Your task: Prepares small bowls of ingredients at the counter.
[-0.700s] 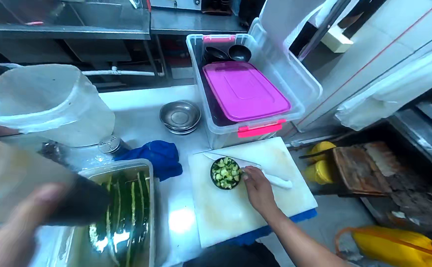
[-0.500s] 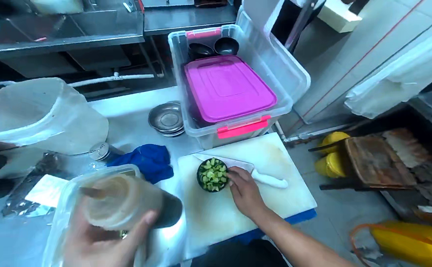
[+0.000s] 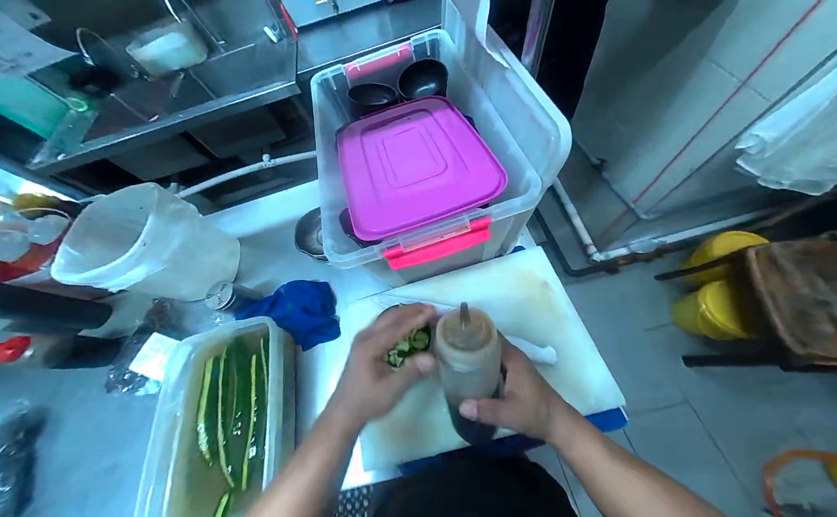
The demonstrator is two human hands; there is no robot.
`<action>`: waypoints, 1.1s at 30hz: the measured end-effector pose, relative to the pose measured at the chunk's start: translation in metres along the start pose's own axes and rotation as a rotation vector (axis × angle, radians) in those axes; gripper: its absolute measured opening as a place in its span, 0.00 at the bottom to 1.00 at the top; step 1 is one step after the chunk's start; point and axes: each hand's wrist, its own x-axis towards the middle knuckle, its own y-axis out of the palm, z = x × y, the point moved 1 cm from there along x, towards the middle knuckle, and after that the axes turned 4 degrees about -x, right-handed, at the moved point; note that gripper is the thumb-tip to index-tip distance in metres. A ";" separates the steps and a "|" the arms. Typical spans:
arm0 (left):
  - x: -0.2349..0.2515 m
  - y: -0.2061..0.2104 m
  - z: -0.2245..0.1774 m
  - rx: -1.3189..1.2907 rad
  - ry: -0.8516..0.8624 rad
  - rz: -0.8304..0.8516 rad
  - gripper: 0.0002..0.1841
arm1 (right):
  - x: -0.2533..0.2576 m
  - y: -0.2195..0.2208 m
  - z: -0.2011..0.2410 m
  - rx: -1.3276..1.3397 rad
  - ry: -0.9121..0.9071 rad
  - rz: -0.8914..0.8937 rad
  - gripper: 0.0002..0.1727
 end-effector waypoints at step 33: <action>-0.082 -0.005 0.100 0.392 -0.124 -0.119 0.23 | -0.028 0.005 0.067 -1.086 0.828 0.435 0.51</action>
